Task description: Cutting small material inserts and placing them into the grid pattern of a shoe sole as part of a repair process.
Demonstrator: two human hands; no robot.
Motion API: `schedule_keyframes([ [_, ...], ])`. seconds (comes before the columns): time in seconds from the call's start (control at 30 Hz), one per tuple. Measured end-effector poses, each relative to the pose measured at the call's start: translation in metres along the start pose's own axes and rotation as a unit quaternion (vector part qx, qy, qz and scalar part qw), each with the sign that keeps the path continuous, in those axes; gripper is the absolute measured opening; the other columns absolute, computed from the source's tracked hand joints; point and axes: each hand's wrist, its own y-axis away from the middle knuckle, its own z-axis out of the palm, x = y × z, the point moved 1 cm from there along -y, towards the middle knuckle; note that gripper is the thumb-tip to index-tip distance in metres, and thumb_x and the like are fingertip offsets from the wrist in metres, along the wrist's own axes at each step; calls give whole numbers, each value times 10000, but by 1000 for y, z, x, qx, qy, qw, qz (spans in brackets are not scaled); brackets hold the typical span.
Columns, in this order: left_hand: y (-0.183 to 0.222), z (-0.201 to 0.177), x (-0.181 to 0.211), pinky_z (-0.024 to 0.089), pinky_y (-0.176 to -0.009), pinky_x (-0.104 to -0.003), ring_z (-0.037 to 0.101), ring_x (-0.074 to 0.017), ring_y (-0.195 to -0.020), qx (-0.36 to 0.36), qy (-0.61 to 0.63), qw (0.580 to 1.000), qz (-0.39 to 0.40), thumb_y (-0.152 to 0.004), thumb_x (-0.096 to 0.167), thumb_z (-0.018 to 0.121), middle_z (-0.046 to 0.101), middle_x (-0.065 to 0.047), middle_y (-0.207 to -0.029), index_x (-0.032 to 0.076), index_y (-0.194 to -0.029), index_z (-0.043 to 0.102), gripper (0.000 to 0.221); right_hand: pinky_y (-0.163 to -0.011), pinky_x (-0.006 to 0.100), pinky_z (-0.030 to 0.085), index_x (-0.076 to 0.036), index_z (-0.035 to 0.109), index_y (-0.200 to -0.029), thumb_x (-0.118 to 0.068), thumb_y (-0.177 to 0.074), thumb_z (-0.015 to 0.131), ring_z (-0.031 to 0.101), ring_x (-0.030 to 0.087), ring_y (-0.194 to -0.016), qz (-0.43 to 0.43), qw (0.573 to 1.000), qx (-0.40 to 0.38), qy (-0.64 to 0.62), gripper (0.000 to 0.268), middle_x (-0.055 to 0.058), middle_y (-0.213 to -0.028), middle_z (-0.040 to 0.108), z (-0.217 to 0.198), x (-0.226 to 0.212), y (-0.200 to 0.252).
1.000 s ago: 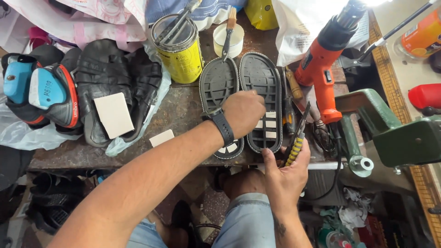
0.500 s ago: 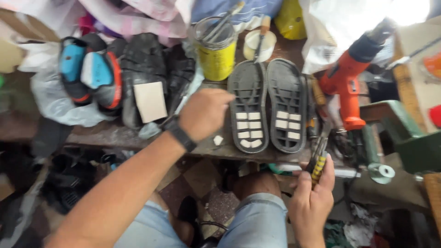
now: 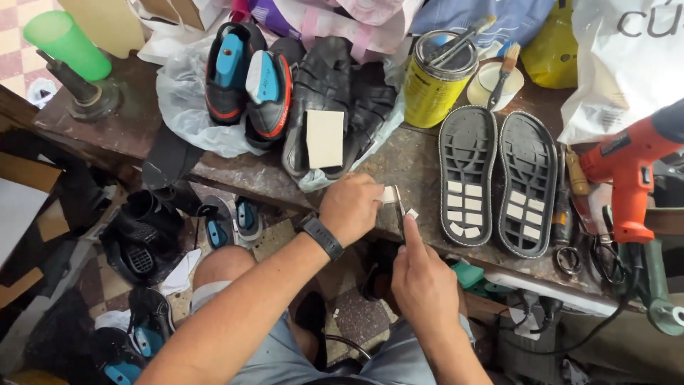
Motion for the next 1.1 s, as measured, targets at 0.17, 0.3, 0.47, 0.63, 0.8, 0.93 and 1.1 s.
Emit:
schedule_keyframes([
  [0.17,0,3,-4,534,-750,-469,642,-329,-796,11,-5,999,32,-868,64,680,693,-77,-863,104,-778,728,109,-520,599,492,-208,459,-1615,-223,-1003,541,671,477,-663,22,999,-30,19,617,170,-938,739,6,-10,-11],
  [0.3,-1,3,-5,543,-764,-463,656,-300,-811,-14,6,1000,8,-890,81,686,715,-42,-889,153,-816,769,132,-533,607,468,-201,463,-1620,-213,-998,535,640,491,-632,32,998,-52,25,626,196,-847,704,8,-12,-11],
  [0.47,-1,6,-7,550,-756,-453,668,-291,-799,-20,5,1000,3,-907,104,690,722,-35,-906,159,-865,804,133,-468,601,455,-186,427,-1632,-231,-1017,518,613,493,-575,27,996,-55,67,623,191,-864,689,12,-15,-7],
  [0.63,-1,11,-9,533,-810,-442,644,-296,-808,0,2,999,36,-887,79,670,696,-49,-838,126,-819,788,143,-309,442,434,-172,538,-1580,-216,-959,608,577,316,-372,-69,973,49,215,626,100,-657,640,21,-13,-8],
  [0.8,8,51,-35,494,-915,-358,611,-274,-937,26,-14,998,49,-959,221,610,627,-39,-904,180,-911,738,143,-430,465,564,-270,576,-1536,-286,-849,594,700,316,-493,-103,952,93,271,687,38,-631,591,36,-1,-25],
  [0.93,6,41,-30,503,-895,-376,624,-267,-919,36,-46,997,53,-952,267,606,629,-34,-877,191,-868,713,156,-443,518,575,-292,518,-1581,-318,-905,557,730,383,-529,-92,965,36,241,678,90,-615,628,27,5,-17],
  [1.1,12,40,-30,499,-922,-354,633,-256,-938,21,-46,997,51,-926,275,639,648,-31,-899,188,-896,719,122,-438,521,568,-248,488,-1597,-295,-930,522,719,395,-525,-94,974,-5,204,670,117,-608,625,18,6,8],
])
